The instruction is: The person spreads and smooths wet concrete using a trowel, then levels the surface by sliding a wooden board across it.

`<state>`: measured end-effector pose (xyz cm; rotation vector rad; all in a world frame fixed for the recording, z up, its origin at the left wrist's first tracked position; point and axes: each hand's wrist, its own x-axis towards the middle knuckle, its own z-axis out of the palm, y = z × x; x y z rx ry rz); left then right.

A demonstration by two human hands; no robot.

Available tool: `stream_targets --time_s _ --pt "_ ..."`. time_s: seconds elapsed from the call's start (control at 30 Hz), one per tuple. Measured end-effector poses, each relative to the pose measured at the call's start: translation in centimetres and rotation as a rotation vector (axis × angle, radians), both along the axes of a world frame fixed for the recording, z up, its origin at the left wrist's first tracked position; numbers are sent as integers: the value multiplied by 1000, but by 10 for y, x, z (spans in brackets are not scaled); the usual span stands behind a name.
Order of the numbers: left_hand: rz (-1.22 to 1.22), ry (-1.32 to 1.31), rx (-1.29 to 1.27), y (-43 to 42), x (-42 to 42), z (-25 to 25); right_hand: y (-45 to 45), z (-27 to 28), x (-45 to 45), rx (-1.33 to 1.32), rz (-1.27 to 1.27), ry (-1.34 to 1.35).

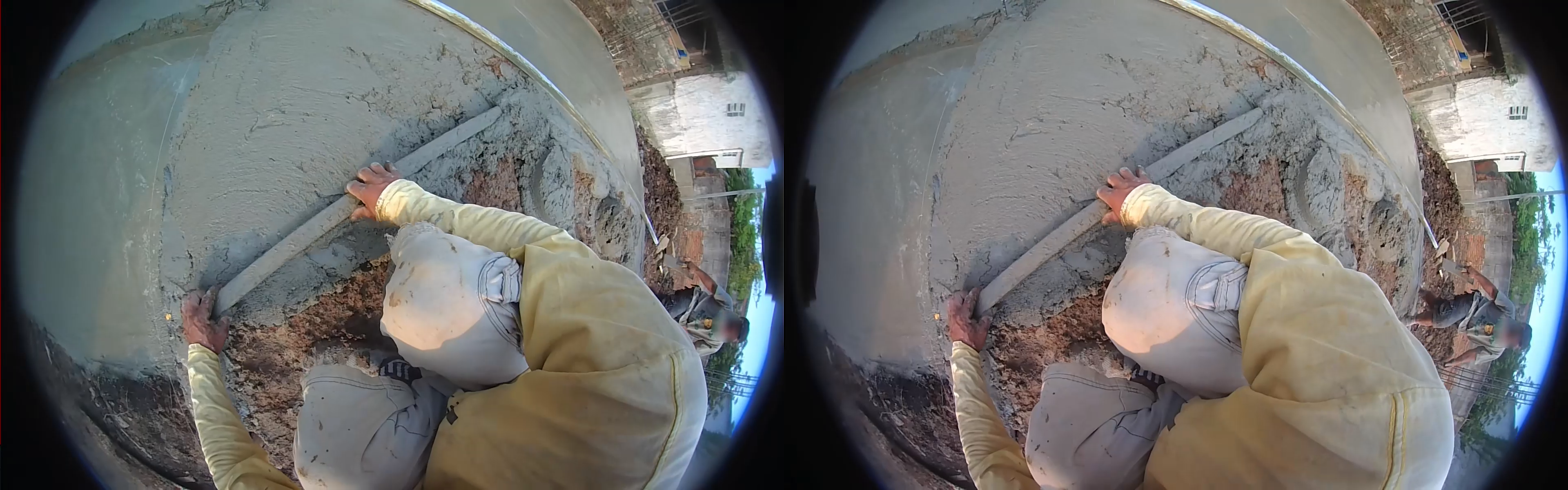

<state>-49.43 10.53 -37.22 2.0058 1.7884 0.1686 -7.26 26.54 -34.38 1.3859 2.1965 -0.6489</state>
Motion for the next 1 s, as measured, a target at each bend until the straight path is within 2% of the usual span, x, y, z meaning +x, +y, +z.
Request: stream_targets --time_s 0.13,0.2,0.37,0.47,0.57,0.67,0.7,0.73,0.77,0.8,0.87,0.9,0.97,1.0 --pt "13 9 65 -10 -1 3 -7 9 5 -18 66 -71" --pt "-12 10 177 -12 -5 9 -6 23 6 175 120 -3" --pt "101 -36 292 -7 -10 12 53 68 -29 415 195 36" --pt "119 -35 391 0 -13 3 82 61 -40 438 277 20" --pt "116 43 377 0 -13 4 83 52 -30 512 289 111" --pt "112 81 298 -10 -16 3 32 66 29 439 244 361" --pt "113 96 267 -13 -18 5 7 56 54 249 216 360" --pt "120 109 236 -18 -18 5 -25 26 87 204 309 319" --pt "125 122 209 -21 -18 6 -54 19 112 1 323 226" --pt "144 113 174 -19 -19 7 -75 17 132 -91 423 31" --pt "170 95 92 -15 -18 7 -117 -55 173 94 545 -276" --pt "160 132 104 -10 -18 6 -112 -22 149 60 402 -299" --pt "150 227 128 -3 -19 4 -105 -2 146 101 218 -1" --pt "137 252 114 -1 -21 6 -105 -8 148 135 257 24"
